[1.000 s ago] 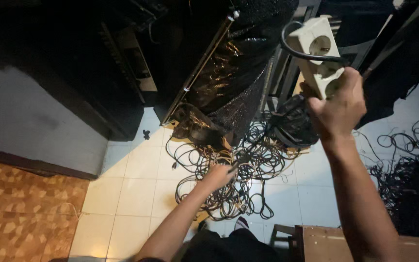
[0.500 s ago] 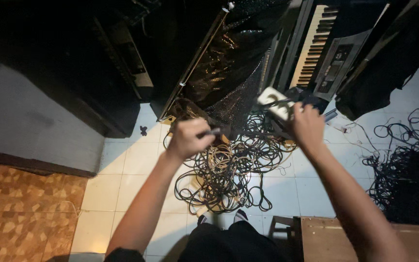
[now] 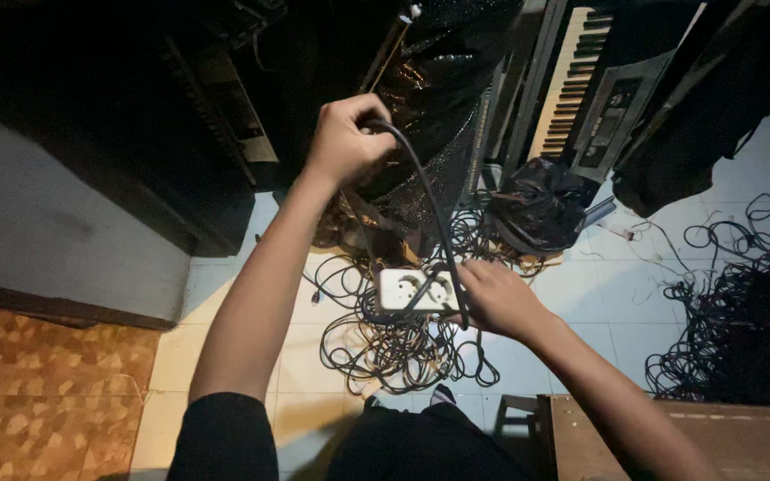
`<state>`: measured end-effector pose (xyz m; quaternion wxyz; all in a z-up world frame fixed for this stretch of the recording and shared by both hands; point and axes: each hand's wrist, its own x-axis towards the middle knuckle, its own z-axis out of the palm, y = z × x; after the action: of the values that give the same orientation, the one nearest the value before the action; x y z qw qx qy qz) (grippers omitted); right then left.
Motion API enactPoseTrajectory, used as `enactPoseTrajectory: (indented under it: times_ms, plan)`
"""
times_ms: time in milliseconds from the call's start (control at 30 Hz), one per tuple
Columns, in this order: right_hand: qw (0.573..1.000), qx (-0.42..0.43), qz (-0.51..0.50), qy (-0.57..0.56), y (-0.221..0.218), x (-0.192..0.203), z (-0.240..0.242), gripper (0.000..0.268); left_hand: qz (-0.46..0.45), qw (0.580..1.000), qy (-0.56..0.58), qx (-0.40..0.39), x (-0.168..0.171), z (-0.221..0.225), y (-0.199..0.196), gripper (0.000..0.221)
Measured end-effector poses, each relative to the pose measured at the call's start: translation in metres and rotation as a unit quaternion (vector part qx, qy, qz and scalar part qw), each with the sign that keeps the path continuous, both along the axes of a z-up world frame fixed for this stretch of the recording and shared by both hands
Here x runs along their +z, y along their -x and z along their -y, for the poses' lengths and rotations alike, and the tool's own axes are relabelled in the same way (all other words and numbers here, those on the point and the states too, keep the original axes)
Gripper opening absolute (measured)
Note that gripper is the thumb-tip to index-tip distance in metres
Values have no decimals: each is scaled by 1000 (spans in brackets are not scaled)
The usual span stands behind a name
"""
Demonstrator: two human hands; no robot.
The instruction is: The person winds a long black power cord with an attached power strip into a coil by hand and places it into a white plastic bin.
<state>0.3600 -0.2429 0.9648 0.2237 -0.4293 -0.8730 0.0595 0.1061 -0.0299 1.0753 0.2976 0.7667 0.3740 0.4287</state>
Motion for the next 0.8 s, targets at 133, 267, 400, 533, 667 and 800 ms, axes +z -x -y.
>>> enactPoseTrajectory:
  times_ms: [133, 267, 400, 533, 667, 800]
  plan:
    - [994, -44, -95, -40, -7, 27, 16, 77, 44, 997, 61, -27, -72, -32, 0, 15]
    - [986, -43, -162, 0, -8, 41, 19, 75, -51, 946, 317, -38, -173, -12, -27, 21]
    - [967, -152, -201, 33, -6, 51, 14, 74, -21, 968, 100, -228, -247, 31, -80, 19]
    - [937, -267, -223, 24, -18, 46, -6, 73, 61, 931, 319, -168, -279, 79, -64, 31]
    - [955, -253, -148, -41, -38, 22, -29, 63, -58, 950, 293, -89, -265, 107, -64, 32]
    - [920, -358, -148, 64, -41, -29, -50, 67, -197, 951, 226, -78, -241, 150, -46, 27]
